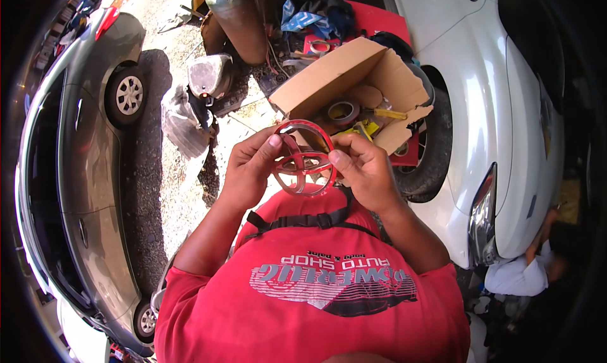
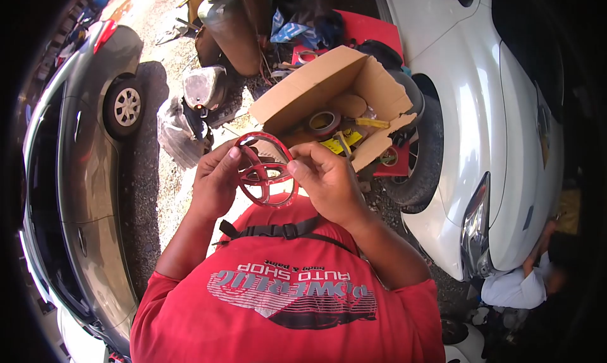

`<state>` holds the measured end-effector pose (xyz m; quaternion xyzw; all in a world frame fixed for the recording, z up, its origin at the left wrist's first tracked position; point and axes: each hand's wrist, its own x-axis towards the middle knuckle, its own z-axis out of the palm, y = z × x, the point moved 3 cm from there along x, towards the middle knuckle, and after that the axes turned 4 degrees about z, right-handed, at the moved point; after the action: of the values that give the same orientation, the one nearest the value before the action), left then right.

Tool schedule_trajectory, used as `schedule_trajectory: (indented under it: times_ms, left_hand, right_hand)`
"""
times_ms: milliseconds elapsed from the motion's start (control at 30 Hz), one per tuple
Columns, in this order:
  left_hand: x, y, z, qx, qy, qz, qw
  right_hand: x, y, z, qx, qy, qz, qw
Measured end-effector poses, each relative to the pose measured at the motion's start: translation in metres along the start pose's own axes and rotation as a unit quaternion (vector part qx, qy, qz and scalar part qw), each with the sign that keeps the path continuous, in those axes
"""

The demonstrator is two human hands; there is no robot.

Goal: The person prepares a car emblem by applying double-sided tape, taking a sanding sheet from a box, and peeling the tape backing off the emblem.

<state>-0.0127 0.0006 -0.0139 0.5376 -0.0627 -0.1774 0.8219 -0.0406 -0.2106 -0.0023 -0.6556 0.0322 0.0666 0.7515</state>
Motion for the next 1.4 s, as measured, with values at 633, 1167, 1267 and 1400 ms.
schedule_trajectory:
  times_ms: [633,1167,1267,1400]
  left_hand:
    - [0.002,0.026,0.03,0.019,-0.011,-0.015,1.0]
    - [-0.01,-0.006,0.018,-0.205,-0.053,-0.138,0.967]
    - [-0.02,-0.017,0.007,-0.268,-0.084,-0.151,0.948]
    - [-0.031,-0.027,-0.006,-0.342,-0.093,-0.137,0.925]
  right_hand:
    - [-0.015,-0.031,-0.006,-0.189,-0.022,-0.118,0.975]
    - [-0.01,-0.006,0.001,-0.058,-0.041,-0.023,0.997]
    - [-0.013,0.004,0.002,-0.024,-0.05,0.018,0.998]
    - [-0.016,0.015,-0.004,-0.007,-0.07,0.053,0.996]
